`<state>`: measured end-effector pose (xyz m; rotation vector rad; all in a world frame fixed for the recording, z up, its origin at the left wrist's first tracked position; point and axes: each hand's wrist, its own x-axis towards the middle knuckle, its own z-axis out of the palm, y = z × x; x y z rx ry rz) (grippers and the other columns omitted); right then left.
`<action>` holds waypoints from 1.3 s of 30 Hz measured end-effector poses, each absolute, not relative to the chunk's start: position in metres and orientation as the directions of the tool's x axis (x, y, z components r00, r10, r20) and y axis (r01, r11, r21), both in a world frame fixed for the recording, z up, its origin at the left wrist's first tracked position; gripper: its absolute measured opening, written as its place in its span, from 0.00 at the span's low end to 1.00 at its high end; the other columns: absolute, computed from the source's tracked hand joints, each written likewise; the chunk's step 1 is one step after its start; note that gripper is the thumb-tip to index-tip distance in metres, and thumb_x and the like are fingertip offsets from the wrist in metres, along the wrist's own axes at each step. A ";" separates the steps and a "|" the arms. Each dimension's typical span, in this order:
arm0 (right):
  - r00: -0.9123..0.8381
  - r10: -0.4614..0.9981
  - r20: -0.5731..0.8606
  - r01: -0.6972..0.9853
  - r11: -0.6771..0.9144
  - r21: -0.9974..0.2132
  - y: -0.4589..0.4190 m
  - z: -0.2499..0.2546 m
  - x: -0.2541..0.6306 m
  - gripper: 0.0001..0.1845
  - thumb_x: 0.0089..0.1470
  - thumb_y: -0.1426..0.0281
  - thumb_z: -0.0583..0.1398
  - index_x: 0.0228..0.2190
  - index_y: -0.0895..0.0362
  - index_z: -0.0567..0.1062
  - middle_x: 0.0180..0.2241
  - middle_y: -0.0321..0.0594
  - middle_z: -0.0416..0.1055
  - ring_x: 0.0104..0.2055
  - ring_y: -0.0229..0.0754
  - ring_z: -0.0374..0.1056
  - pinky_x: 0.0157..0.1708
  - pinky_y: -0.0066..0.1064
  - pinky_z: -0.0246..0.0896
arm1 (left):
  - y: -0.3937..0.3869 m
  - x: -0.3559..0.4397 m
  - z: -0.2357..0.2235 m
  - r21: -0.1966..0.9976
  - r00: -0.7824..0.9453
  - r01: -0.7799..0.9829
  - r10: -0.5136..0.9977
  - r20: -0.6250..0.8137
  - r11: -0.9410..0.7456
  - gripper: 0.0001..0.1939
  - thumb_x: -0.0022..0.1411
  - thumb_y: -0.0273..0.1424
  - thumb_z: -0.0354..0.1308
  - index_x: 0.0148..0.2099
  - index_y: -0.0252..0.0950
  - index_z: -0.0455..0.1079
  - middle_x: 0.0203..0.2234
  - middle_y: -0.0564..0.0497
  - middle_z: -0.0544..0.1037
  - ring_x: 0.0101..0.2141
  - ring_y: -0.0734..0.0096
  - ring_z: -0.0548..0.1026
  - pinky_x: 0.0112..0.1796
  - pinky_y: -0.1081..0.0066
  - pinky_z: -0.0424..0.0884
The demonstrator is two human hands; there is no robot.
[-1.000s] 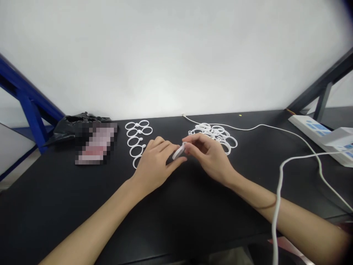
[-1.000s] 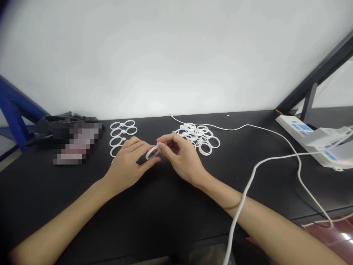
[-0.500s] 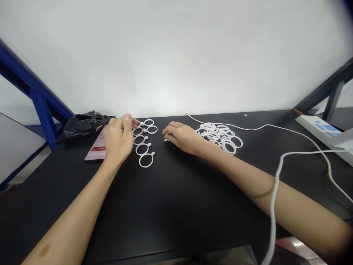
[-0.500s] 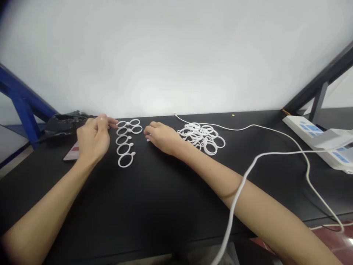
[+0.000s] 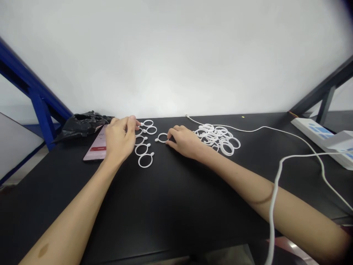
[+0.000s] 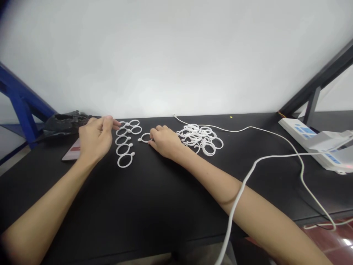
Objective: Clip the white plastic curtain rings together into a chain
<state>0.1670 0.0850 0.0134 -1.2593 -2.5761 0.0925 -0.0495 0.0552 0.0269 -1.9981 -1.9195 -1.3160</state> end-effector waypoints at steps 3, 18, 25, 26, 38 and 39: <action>-0.594 0.771 0.228 0.751 0.634 -0.188 0.087 0.012 0.156 0.09 0.61 0.65 0.59 0.39 0.58 0.73 0.42 0.45 0.72 0.44 0.46 0.65 0.41 0.34 0.59 | 0.056 -0.051 0.026 0.485 -0.154 0.850 0.782 0.604 -0.208 0.23 0.71 0.40 0.42 0.32 0.41 0.75 0.27 0.51 0.81 0.37 0.59 0.73 0.42 0.61 0.66; -0.593 0.771 0.233 0.761 0.631 -0.152 0.087 0.014 0.133 0.09 0.62 0.65 0.58 0.39 0.58 0.74 0.42 0.44 0.73 0.43 0.45 0.65 0.41 0.35 0.58 | 0.056 -0.051 0.026 0.490 -0.141 0.842 0.784 0.605 -0.227 0.23 0.71 0.40 0.42 0.31 0.41 0.75 0.27 0.51 0.80 0.36 0.59 0.72 0.42 0.61 0.66; -0.561 0.787 0.257 0.782 0.605 -0.149 0.086 0.012 0.130 0.11 0.62 0.63 0.58 0.40 0.57 0.74 0.42 0.44 0.73 0.44 0.47 0.66 0.42 0.36 0.59 | 0.056 -0.049 0.026 0.482 -0.139 0.853 0.805 0.577 -0.198 0.23 0.70 0.41 0.42 0.32 0.41 0.75 0.28 0.51 0.81 0.36 0.58 0.72 0.42 0.61 0.66; -0.553 0.791 0.261 0.787 0.599 -0.147 0.086 0.012 0.129 0.11 0.62 0.63 0.58 0.40 0.57 0.74 0.43 0.44 0.74 0.44 0.48 0.66 0.42 0.36 0.59 | 0.056 -0.049 0.026 0.479 -0.138 0.856 0.808 0.572 -0.193 0.23 0.70 0.41 0.42 0.32 0.41 0.75 0.28 0.50 0.81 0.37 0.58 0.72 0.42 0.61 0.66; -0.513 0.786 0.347 0.811 0.576 -0.106 0.074 0.016 0.159 0.13 0.62 0.63 0.57 0.42 0.59 0.74 0.41 0.45 0.74 0.43 0.48 0.67 0.43 0.37 0.58 | 0.056 -0.048 0.025 0.472 -0.131 0.861 0.815 0.565 -0.189 0.22 0.70 0.41 0.43 0.33 0.41 0.76 0.28 0.49 0.81 0.38 0.55 0.73 0.44 0.58 0.66; -0.501 0.787 0.360 0.821 0.564 -0.090 0.072 0.018 0.168 0.13 0.63 0.64 0.56 0.42 0.59 0.74 0.41 0.45 0.74 0.43 0.48 0.67 0.43 0.37 0.58 | 0.056 -0.047 0.026 0.469 -0.130 0.863 0.814 0.566 -0.188 0.22 0.70 0.40 0.43 0.33 0.41 0.76 0.28 0.49 0.81 0.37 0.55 0.73 0.43 0.58 0.66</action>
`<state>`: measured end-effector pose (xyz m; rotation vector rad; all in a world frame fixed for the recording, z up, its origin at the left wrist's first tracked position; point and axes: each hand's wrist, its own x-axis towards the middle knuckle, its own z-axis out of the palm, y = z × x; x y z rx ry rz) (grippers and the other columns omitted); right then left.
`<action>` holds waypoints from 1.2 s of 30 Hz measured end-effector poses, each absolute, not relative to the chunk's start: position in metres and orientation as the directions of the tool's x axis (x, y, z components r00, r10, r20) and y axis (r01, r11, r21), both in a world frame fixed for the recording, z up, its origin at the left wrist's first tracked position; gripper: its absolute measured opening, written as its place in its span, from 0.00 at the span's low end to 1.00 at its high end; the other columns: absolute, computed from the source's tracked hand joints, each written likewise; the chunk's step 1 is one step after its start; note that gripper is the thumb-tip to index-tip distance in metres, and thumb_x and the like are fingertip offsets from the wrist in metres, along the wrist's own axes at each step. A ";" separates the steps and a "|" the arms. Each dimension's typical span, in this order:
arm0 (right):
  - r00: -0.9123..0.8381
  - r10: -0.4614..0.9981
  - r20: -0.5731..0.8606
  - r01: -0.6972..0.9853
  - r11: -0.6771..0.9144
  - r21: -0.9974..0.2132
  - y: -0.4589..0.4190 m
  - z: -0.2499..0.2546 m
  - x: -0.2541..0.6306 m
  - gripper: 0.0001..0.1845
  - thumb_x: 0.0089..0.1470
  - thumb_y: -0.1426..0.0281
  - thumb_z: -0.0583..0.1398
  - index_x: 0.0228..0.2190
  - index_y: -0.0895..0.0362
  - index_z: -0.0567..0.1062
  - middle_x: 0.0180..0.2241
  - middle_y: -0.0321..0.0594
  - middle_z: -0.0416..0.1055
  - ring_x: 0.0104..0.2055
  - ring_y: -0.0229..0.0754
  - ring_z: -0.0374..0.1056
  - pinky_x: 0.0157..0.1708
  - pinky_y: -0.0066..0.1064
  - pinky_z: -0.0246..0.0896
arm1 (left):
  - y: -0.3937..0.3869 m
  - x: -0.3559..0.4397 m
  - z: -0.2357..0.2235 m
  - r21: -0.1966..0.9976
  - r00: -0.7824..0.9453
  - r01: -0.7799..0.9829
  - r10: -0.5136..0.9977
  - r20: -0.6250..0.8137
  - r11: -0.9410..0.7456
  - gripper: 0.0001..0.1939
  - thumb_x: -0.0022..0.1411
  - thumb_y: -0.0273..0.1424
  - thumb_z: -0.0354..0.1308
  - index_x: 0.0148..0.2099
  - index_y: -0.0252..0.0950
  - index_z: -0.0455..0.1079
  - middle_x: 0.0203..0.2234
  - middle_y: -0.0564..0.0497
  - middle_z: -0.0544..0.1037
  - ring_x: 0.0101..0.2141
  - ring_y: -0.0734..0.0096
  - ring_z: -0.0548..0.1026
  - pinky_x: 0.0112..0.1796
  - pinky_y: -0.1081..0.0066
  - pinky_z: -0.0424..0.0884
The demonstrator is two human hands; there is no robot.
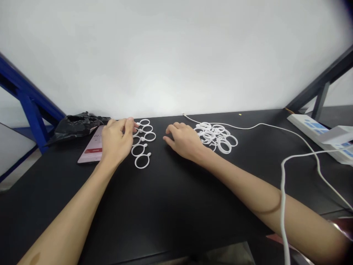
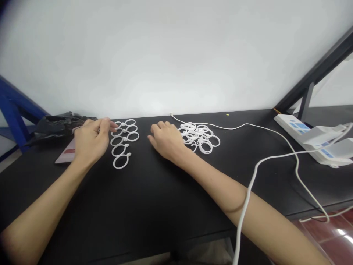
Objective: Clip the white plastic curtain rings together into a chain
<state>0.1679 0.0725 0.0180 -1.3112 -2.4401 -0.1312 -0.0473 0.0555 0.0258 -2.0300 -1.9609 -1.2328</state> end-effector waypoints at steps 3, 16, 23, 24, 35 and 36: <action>-0.440 0.807 0.395 0.873 0.487 -0.023 0.070 0.024 0.200 0.14 0.63 0.64 0.55 0.42 0.60 0.75 0.40 0.47 0.74 0.43 0.50 0.65 0.44 0.39 0.58 | 0.055 -0.045 0.027 0.464 -0.130 0.867 0.815 0.565 -0.182 0.22 0.69 0.40 0.43 0.33 0.40 0.76 0.28 0.48 0.81 0.37 0.56 0.73 0.43 0.59 0.66; -0.342 0.794 0.503 0.883 0.455 -0.117 0.072 0.015 0.259 0.09 0.60 0.69 0.58 0.35 0.59 0.78 0.41 0.48 0.72 0.41 0.50 0.60 0.41 0.39 0.60 | 0.048 -0.032 0.027 0.368 -0.043 0.904 0.810 0.584 -0.217 0.17 0.67 0.36 0.46 0.31 0.41 0.74 0.29 0.49 0.81 0.37 0.56 0.73 0.42 0.58 0.65; -0.243 0.775 0.583 0.809 0.494 -0.320 0.061 0.028 0.252 0.09 0.63 0.67 0.56 0.35 0.56 0.75 0.33 0.42 0.74 0.36 0.45 0.64 0.37 0.36 0.60 | 0.039 -0.015 0.022 0.246 0.171 0.893 0.789 0.590 -0.377 0.14 0.67 0.35 0.49 0.32 0.41 0.72 0.28 0.50 0.80 0.35 0.59 0.71 0.38 0.60 0.64; -0.235 0.771 0.592 0.794 0.504 -0.341 0.060 0.029 0.251 0.09 0.63 0.67 0.56 0.35 0.56 0.75 0.32 0.41 0.74 0.35 0.44 0.65 0.36 0.35 0.60 | 0.037 -0.012 0.020 0.229 0.209 0.883 0.781 0.588 -0.409 0.14 0.68 0.35 0.49 0.32 0.41 0.73 0.29 0.50 0.80 0.35 0.59 0.71 0.39 0.60 0.64; -0.220 0.936 0.274 0.168 0.313 -0.935 0.032 0.030 0.222 0.10 0.59 0.62 0.60 0.32 0.56 0.72 0.28 0.36 0.74 0.30 0.37 0.72 0.34 0.31 0.69 | 0.004 0.034 0.018 0.367 0.266 0.795 0.822 0.503 -0.482 0.18 0.67 0.38 0.52 0.56 0.40 0.67 0.41 0.48 0.79 0.43 0.58 0.73 0.47 0.57 0.68; -0.249 0.938 0.242 0.123 0.279 -0.953 0.029 0.029 0.219 0.10 0.58 0.62 0.61 0.31 0.56 0.72 0.29 0.36 0.74 0.31 0.37 0.73 0.36 0.31 0.69 | 0.001 0.038 0.018 0.402 0.245 0.798 0.850 0.466 -0.450 0.20 0.66 0.40 0.54 0.58 0.40 0.65 0.42 0.47 0.78 0.44 0.57 0.73 0.47 0.56 0.68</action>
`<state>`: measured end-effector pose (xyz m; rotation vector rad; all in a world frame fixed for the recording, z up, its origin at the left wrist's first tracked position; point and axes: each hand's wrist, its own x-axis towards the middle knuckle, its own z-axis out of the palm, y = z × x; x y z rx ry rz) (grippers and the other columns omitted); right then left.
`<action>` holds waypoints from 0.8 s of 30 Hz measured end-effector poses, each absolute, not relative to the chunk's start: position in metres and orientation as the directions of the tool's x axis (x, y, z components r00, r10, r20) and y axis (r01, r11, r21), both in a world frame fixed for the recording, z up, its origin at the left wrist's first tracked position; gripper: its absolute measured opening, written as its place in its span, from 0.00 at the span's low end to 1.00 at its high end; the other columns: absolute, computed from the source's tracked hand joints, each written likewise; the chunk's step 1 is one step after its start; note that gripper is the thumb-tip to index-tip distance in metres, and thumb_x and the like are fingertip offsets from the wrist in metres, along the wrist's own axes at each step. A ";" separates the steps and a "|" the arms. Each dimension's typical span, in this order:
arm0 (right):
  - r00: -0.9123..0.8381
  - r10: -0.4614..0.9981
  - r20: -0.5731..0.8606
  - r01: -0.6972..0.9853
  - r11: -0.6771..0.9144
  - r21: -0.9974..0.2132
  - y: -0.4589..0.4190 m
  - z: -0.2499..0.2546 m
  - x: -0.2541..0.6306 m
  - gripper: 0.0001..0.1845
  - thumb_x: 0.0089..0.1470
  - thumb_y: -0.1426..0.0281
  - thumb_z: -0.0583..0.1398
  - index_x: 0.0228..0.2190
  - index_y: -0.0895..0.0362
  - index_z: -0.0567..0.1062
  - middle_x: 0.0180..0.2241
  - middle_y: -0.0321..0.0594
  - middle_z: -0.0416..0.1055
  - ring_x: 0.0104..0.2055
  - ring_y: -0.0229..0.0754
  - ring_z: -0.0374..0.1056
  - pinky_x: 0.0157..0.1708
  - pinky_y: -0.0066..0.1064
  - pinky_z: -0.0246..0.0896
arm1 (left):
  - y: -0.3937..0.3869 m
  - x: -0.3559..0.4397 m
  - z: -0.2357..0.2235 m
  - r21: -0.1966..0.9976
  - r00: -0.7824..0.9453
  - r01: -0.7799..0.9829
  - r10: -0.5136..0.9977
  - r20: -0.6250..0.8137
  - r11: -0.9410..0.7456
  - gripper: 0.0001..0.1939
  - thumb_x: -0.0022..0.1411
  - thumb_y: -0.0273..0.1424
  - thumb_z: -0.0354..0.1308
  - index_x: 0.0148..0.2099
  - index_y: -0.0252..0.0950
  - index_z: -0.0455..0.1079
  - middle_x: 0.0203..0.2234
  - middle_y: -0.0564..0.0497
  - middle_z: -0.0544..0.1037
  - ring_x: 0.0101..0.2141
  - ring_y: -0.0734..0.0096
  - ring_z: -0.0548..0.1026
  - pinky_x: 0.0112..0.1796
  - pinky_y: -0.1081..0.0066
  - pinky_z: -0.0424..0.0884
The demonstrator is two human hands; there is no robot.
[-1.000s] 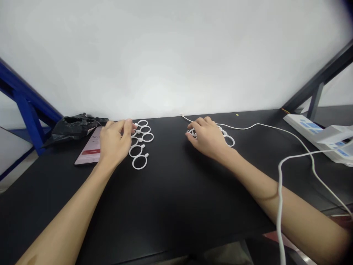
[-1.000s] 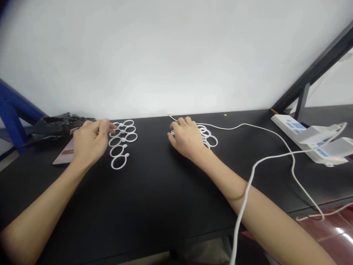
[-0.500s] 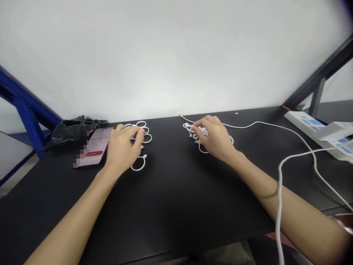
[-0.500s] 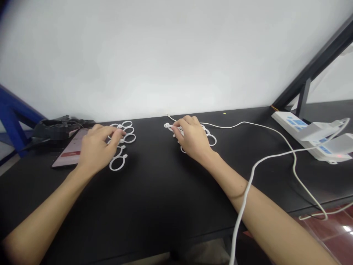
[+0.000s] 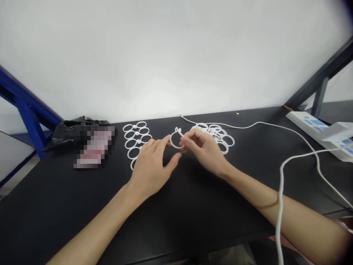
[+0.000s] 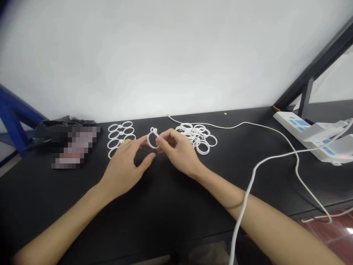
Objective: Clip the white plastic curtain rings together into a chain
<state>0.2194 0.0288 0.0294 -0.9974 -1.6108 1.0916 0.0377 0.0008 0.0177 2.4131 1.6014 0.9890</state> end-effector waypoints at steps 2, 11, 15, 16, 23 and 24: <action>-0.301 0.934 0.194 0.096 0.232 -0.968 0.023 0.029 0.216 0.10 0.58 0.62 0.61 0.30 0.56 0.71 0.30 0.35 0.74 0.33 0.37 0.73 0.37 0.31 0.69 | -0.003 0.042 0.017 0.467 0.199 0.792 0.890 0.410 -0.393 0.23 0.65 0.42 0.55 0.60 0.42 0.63 0.43 0.47 0.78 0.44 0.56 0.74 0.46 0.55 0.69; -0.347 0.869 0.354 0.400 0.478 -0.782 0.017 0.026 0.218 0.09 0.58 0.67 0.59 0.40 0.55 0.71 0.35 0.38 0.73 0.32 0.38 0.70 0.35 0.33 0.68 | -0.001 0.041 0.018 0.553 0.171 0.760 0.926 0.337 -0.341 0.16 0.62 0.40 0.58 0.51 0.42 0.68 0.38 0.49 0.79 0.40 0.58 0.74 0.43 0.55 0.70; -0.436 0.780 0.448 0.437 0.619 -0.653 0.021 0.029 0.225 0.13 0.60 0.71 0.56 0.47 0.55 0.71 0.39 0.40 0.73 0.36 0.38 0.71 0.37 0.31 0.68 | -0.005 0.045 0.022 0.529 0.208 0.769 0.923 0.323 -0.358 0.15 0.61 0.39 0.59 0.49 0.41 0.70 0.37 0.48 0.79 0.41 0.56 0.72 0.42 0.54 0.69; -0.458 0.770 0.444 0.441 0.630 -0.639 0.022 0.029 0.226 0.11 0.60 0.72 0.55 0.45 0.55 0.72 0.38 0.40 0.73 0.36 0.38 0.71 0.35 0.30 0.68 | -0.006 0.046 0.022 0.527 0.211 0.769 0.922 0.326 -0.362 0.15 0.61 0.39 0.59 0.48 0.41 0.70 0.38 0.48 0.79 0.41 0.55 0.72 0.43 0.54 0.69; -0.481 0.748 0.457 0.430 0.656 -0.620 0.026 0.031 0.229 0.08 0.60 0.72 0.56 0.40 0.54 0.74 0.35 0.37 0.75 0.34 0.36 0.70 0.33 0.29 0.66 | -0.004 0.043 0.021 0.500 0.241 0.775 0.912 0.333 -0.387 0.14 0.62 0.38 0.58 0.49 0.42 0.70 0.41 0.49 0.79 0.43 0.55 0.71 0.46 0.52 0.66; -0.473 0.750 0.462 0.423 0.653 -0.628 0.026 0.031 0.229 0.07 0.60 0.72 0.56 0.39 0.54 0.74 0.34 0.36 0.75 0.33 0.36 0.70 0.33 0.28 0.66 | -0.004 0.043 0.021 0.498 0.244 0.775 0.911 0.334 -0.390 0.14 0.62 0.38 0.58 0.49 0.41 0.70 0.41 0.49 0.79 0.43 0.55 0.71 0.47 0.52 0.66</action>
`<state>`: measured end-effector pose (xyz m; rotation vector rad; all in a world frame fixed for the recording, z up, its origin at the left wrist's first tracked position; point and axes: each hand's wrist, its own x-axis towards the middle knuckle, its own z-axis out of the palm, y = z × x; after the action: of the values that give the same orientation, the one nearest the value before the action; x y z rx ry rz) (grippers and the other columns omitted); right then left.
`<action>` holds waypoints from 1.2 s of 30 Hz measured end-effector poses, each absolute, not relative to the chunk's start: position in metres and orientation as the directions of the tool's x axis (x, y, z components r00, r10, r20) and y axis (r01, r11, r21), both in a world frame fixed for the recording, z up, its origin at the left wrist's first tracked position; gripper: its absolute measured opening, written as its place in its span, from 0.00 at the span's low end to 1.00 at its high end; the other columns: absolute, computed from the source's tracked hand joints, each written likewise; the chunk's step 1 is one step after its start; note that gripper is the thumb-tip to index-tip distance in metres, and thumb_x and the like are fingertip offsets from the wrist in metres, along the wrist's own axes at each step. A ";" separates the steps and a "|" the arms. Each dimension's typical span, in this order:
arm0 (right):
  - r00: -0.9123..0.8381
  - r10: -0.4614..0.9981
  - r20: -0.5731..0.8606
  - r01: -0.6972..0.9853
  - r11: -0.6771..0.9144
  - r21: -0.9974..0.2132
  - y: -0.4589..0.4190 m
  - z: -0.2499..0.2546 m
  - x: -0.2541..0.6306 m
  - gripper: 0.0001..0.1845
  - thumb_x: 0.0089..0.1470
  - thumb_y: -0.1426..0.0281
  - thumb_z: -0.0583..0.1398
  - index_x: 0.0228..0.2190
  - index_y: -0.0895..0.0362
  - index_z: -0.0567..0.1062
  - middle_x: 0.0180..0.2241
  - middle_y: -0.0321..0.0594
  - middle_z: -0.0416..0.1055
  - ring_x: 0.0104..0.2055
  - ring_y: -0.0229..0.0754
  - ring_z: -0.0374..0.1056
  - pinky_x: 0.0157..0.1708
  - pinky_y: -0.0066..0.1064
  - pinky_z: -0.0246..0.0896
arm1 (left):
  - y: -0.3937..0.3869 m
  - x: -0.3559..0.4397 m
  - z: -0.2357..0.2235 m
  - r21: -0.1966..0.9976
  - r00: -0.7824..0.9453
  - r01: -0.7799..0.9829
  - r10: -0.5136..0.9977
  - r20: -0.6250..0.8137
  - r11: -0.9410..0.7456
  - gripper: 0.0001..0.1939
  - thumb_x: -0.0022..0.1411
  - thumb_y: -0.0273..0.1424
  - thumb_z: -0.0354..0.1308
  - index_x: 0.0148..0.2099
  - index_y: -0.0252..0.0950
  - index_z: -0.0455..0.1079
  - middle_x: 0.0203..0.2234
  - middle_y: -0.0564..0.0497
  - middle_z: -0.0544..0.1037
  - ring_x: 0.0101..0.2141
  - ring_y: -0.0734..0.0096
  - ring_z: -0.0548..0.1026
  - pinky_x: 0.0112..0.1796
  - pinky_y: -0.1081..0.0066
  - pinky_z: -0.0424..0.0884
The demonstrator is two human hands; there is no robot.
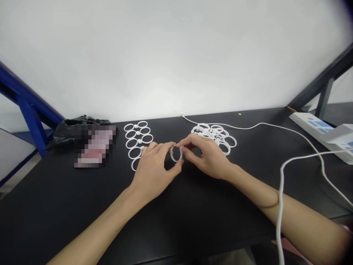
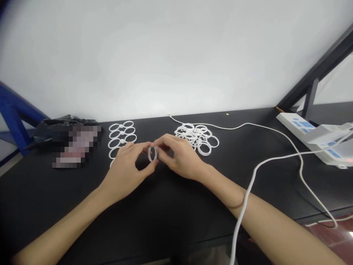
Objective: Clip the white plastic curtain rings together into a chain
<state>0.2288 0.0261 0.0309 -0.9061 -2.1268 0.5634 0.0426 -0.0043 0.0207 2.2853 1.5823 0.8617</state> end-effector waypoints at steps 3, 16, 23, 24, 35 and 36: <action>-0.448 0.760 0.470 0.407 0.642 -0.649 0.027 0.032 0.228 0.05 0.58 0.74 0.58 0.35 0.55 0.74 0.32 0.34 0.75 0.30 0.33 0.69 0.31 0.27 0.65 | -0.006 0.043 0.021 0.488 0.258 0.774 0.905 0.339 -0.404 0.15 0.62 0.38 0.57 0.51 0.41 0.69 0.40 0.49 0.79 0.43 0.56 0.70 0.47 0.54 0.65; -0.369 0.913 0.175 0.169 0.251 -0.953 0.022 0.025 0.217 0.09 0.60 0.63 0.59 0.32 0.57 0.72 0.31 0.35 0.72 0.32 0.34 0.68 0.35 0.29 0.65 | 0.000 0.036 0.019 0.458 0.147 0.822 0.903 0.403 -0.339 0.19 0.64 0.46 0.57 0.52 0.40 0.69 0.37 0.52 0.80 0.42 0.58 0.71 0.46 0.57 0.63; -0.380 0.907 0.180 0.259 0.291 -0.921 0.022 0.025 0.216 0.10 0.60 0.63 0.59 0.33 0.57 0.73 0.30 0.35 0.72 0.29 0.34 0.66 0.31 0.28 0.64 | 0.011 0.021 0.018 0.241 0.299 0.845 0.796 0.526 -0.477 0.23 0.64 0.49 0.56 0.53 0.39 0.71 0.37 0.49 0.81 0.42 0.56 0.72 0.45 0.58 0.62; -0.384 0.895 0.229 0.345 0.369 -0.863 0.024 0.023 0.217 0.08 0.60 0.65 0.59 0.33 0.57 0.73 0.30 0.35 0.72 0.29 0.34 0.66 0.32 0.28 0.63 | 0.015 0.015 0.020 0.244 0.275 0.855 0.798 0.536 -0.458 0.22 0.64 0.49 0.56 0.52 0.40 0.72 0.37 0.49 0.81 0.42 0.56 0.72 0.44 0.58 0.63; -0.620 0.739 0.263 0.721 0.669 -0.179 0.042 0.008 0.197 0.11 0.65 0.70 0.54 0.39 0.58 0.76 0.40 0.44 0.71 0.41 0.43 0.65 0.42 0.34 0.61 | 0.053 -0.050 0.030 0.481 -0.218 0.872 0.807 0.549 -0.092 0.22 0.69 0.42 0.42 0.36 0.39 0.75 0.31 0.48 0.81 0.38 0.56 0.74 0.45 0.59 0.66; -0.612 0.742 0.274 0.723 0.665 -0.187 0.043 0.007 0.194 0.10 0.64 0.70 0.54 0.39 0.58 0.76 0.40 0.44 0.71 0.41 0.42 0.65 0.42 0.33 0.61 | 0.054 -0.051 0.030 0.478 -0.218 0.874 0.811 0.544 -0.085 0.22 0.69 0.42 0.42 0.35 0.39 0.74 0.31 0.47 0.81 0.38 0.55 0.74 0.45 0.59 0.66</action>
<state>0.1942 0.0435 0.0066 -1.1623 -2.5552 0.0812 -0.0511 0.0542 0.0298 2.0126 2.1779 1.2628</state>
